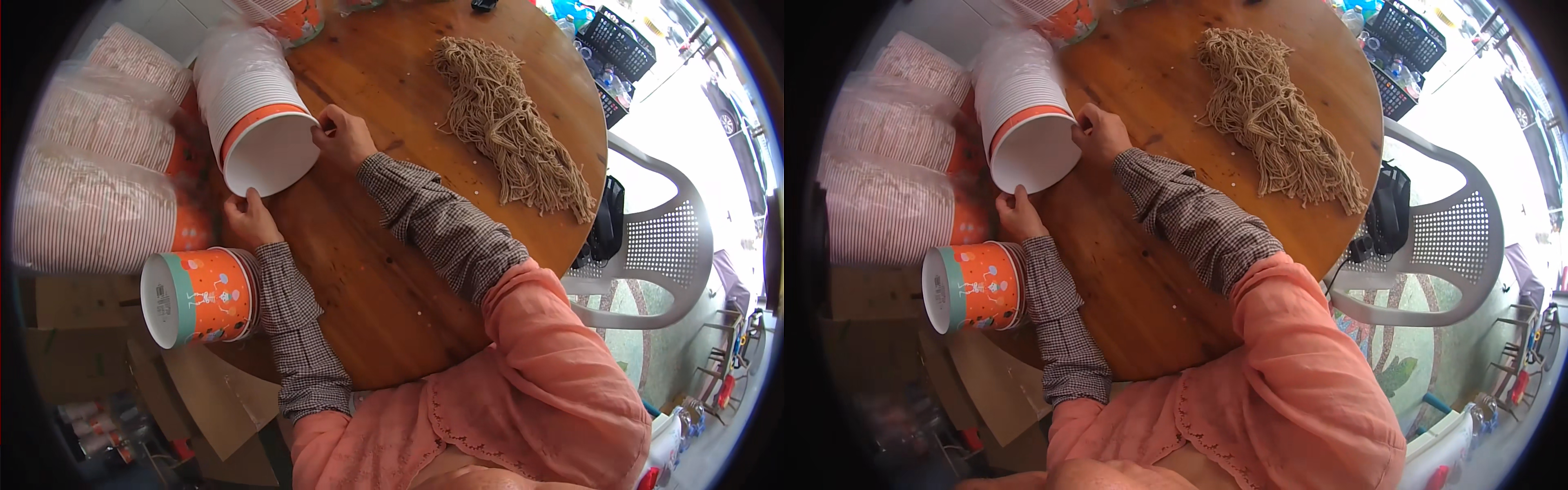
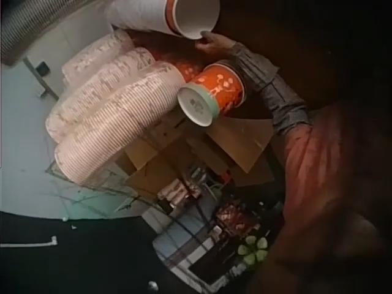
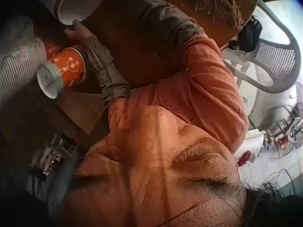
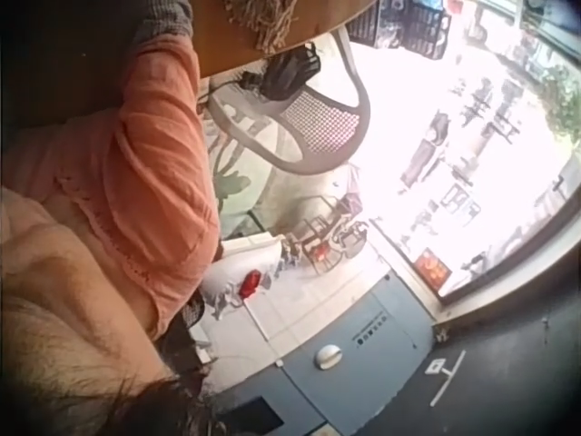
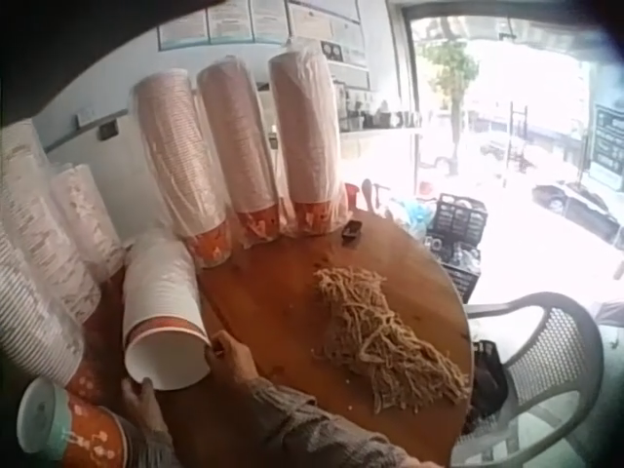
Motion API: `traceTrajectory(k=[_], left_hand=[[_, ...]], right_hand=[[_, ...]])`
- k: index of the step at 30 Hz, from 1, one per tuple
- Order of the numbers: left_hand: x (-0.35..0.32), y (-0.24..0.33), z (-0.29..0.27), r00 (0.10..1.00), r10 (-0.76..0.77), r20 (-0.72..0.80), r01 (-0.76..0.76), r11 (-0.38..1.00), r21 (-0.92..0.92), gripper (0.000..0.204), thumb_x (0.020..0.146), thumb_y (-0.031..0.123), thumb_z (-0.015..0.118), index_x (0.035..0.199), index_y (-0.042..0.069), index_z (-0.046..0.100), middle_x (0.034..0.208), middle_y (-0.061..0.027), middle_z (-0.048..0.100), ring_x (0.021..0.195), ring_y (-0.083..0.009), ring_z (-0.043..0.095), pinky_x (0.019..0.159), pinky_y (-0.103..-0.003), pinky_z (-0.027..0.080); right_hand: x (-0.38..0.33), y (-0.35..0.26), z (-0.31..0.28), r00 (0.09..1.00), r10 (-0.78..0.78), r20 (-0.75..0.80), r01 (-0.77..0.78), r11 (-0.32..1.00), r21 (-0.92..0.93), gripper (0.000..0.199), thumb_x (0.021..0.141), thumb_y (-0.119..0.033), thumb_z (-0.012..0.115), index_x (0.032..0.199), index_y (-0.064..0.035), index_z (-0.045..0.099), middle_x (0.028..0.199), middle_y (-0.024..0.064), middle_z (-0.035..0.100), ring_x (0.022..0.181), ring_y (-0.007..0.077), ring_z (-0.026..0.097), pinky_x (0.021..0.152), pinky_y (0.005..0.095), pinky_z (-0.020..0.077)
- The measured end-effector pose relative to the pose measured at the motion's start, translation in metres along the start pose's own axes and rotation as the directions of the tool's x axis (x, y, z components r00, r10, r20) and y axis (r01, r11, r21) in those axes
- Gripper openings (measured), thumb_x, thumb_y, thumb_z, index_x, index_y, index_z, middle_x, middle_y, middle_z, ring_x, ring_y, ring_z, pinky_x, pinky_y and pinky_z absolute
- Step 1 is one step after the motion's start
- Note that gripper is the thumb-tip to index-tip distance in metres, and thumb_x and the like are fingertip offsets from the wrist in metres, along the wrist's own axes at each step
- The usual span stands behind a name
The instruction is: Threading and tying twine handles onto paper buckets.
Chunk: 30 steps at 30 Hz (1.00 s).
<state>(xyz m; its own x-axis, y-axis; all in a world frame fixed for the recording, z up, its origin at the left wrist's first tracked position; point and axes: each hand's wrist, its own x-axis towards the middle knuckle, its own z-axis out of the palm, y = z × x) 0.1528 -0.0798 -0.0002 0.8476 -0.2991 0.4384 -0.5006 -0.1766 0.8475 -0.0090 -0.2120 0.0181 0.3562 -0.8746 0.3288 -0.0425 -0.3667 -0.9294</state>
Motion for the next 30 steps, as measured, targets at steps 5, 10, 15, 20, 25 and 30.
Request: traceTrajectory(k=[5, 10, 15, 20, 25, 30], left_hand=[[-0.026, 0.001, -0.015, 0.985, -0.165, 0.052, 0.173, 0.947, -0.271, 0.027, 0.081, 0.009, 0.062, 0.102, -0.005, 0.053, 0.095, -0.0087, 0.059, 0.076, -0.0157, 0.057, 0.066, -0.028, 0.049], [-0.062, 0.021, -0.035, 0.967, -0.184, 0.177, 0.235, 0.912, -0.335, 0.024, 0.083, 0.009, 0.064, 0.100, -0.003, 0.052, 0.089, -0.0069, 0.057, 0.069, -0.0117, 0.056, 0.059, -0.024, 0.049], [-0.085, 0.031, -0.051, 0.955, -0.186, 0.232, 0.267, 0.879, -0.395, 0.021, 0.084, 0.008, 0.065, 0.098, -0.002, 0.052, 0.090, -0.0064, 0.058, 0.073, -0.0113, 0.057, 0.060, -0.023, 0.051], [-0.095, 0.025, -0.062, 0.953, -0.130, 0.273, 0.237, 0.881, -0.410, 0.023, 0.088, 0.011, 0.065, 0.099, -0.002, 0.052, 0.089, -0.0068, 0.060, 0.075, -0.0118, 0.059, 0.065, -0.024, 0.052], [-0.110, 0.029, -0.076, 0.875, -0.272, 0.401, 0.436, 0.803, -0.408, 0.023, 0.090, 0.016, 0.064, 0.101, 0.000, 0.053, 0.090, -0.0072, 0.061, 0.077, -0.0144, 0.061, 0.070, -0.027, 0.054], [-0.128, 0.039, -0.088, 0.723, -0.401, 0.562, 0.685, 0.523, -0.507, 0.020, 0.092, 0.019, 0.062, 0.100, 0.002, 0.056, 0.088, -0.0069, 0.062, 0.076, -0.0171, 0.063, 0.070, -0.029, 0.055]], right_hand=[[-0.037, -0.001, -0.042, 0.971, -0.115, 0.211, 0.135, 0.988, -0.082, 0.021, 0.082, -0.017, 0.063, 0.096, -0.0023, 0.058, 0.085, 0.0118, 0.065, 0.077, 0.0229, 0.065, 0.071, 0.0342, 0.0523], [-0.059, 0.001, -0.134, 0.940, -0.308, -0.146, 0.146, 0.751, -0.644, 0.017, 0.084, -0.018, 0.060, 0.095, -0.0059, 0.063, 0.091, 0.0091, 0.064, 0.082, 0.0285, 0.063, 0.072, 0.0387, 0.0511], [-0.061, 0.010, -0.170, 0.997, -0.024, -0.071, -0.043, 0.593, -0.804, 0.018, 0.085, -0.027, 0.062, 0.092, -0.0110, 0.067, 0.097, 0.0067, 0.059, 0.095, 0.0254, 0.059, 0.079, 0.0396, 0.0478], [-0.067, 0.017, -0.164, 0.992, -0.125, -0.025, 0.052, 0.577, -0.815, 0.017, 0.085, -0.026, 0.061, 0.091, -0.0103, 0.067, 0.096, 0.0073, 0.057, 0.095, 0.0264, 0.057, 0.078, 0.0393, 0.0479], [-0.077, 0.012, -0.155, 0.970, -0.242, -0.014, 0.129, 0.562, -0.817, 0.017, 0.088, -0.021, 0.055, 0.089, -0.0046, 0.061, 0.097, 0.0103, 0.054, 0.095, 0.0280, 0.055, 0.078, 0.0405, 0.0480], [-0.072, 0.017, -0.160, 0.993, -0.108, -0.045, 0.032, 0.620, -0.784, 0.020, 0.090, -0.022, 0.052, 0.091, -0.0031, 0.059, 0.100, 0.0127, 0.055, 0.098, 0.0297, 0.057, 0.078, 0.0413, 0.0481]])
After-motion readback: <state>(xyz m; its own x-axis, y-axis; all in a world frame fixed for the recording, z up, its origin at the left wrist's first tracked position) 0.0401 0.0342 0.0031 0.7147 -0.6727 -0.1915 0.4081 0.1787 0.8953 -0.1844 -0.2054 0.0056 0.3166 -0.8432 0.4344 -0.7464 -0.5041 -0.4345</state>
